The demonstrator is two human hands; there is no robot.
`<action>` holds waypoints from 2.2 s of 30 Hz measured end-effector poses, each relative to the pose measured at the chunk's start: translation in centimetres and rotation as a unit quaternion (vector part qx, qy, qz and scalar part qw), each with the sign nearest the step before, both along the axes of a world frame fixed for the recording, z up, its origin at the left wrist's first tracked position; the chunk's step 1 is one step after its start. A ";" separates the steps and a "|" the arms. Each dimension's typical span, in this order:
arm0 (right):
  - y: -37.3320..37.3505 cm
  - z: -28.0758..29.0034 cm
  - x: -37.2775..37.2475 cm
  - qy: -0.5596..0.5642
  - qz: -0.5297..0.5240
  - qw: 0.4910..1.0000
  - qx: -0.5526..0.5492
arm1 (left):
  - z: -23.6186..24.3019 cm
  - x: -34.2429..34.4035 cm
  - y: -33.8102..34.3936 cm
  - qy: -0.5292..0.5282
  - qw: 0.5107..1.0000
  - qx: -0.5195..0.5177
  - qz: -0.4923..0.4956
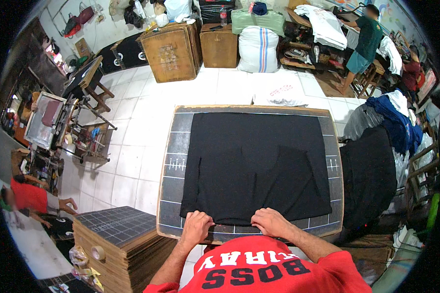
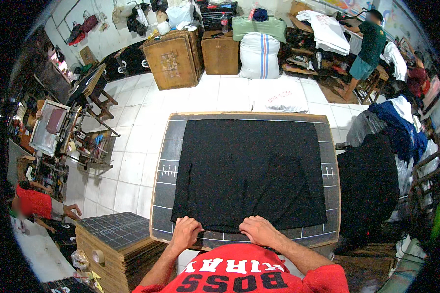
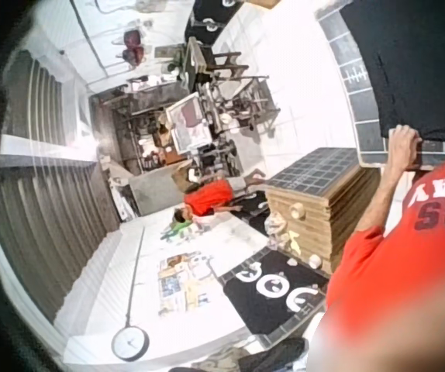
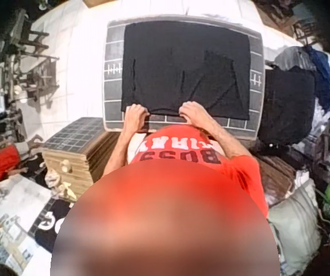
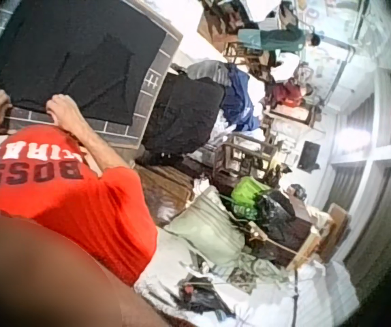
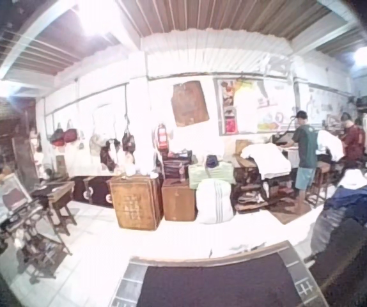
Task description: The person wipes a gridded board, then unfolds and lays a black t-shirt on it, smoothing it flat. They repeat the process with a second black t-shirt, aligning and smoothing each garment on the board.
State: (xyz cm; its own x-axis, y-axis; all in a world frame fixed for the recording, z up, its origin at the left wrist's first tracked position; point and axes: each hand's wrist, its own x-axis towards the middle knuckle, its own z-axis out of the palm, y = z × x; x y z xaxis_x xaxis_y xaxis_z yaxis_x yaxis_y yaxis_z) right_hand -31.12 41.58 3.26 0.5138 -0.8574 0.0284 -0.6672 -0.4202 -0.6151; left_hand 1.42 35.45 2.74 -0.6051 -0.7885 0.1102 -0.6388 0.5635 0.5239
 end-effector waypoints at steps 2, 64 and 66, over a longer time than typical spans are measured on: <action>0.0 0.0 0.0 0.012 0.007 1.000 0.006 | 0.0 0.1 0.1 0.000 1.000 0.000 -0.004; -5.6 -1.9 -17.6 -0.101 -0.460 0.876 -0.103 | -3.7 -8.6 -16.1 0.013 0.990 -0.120 0.073; -2.2 -0.6 -17.5 -0.138 -0.409 0.899 -0.074 | -2.9 -7.8 -12.9 0.042 0.980 -0.177 0.078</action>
State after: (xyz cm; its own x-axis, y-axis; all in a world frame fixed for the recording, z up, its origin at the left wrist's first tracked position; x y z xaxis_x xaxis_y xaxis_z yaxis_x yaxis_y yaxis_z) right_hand -48.60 39.33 2.64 -0.3310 -0.9217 0.2022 -0.6199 0.0508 -0.7830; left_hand -6.43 22.57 -0.11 -0.4564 -0.7747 0.4377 -0.6949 0.6175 0.3684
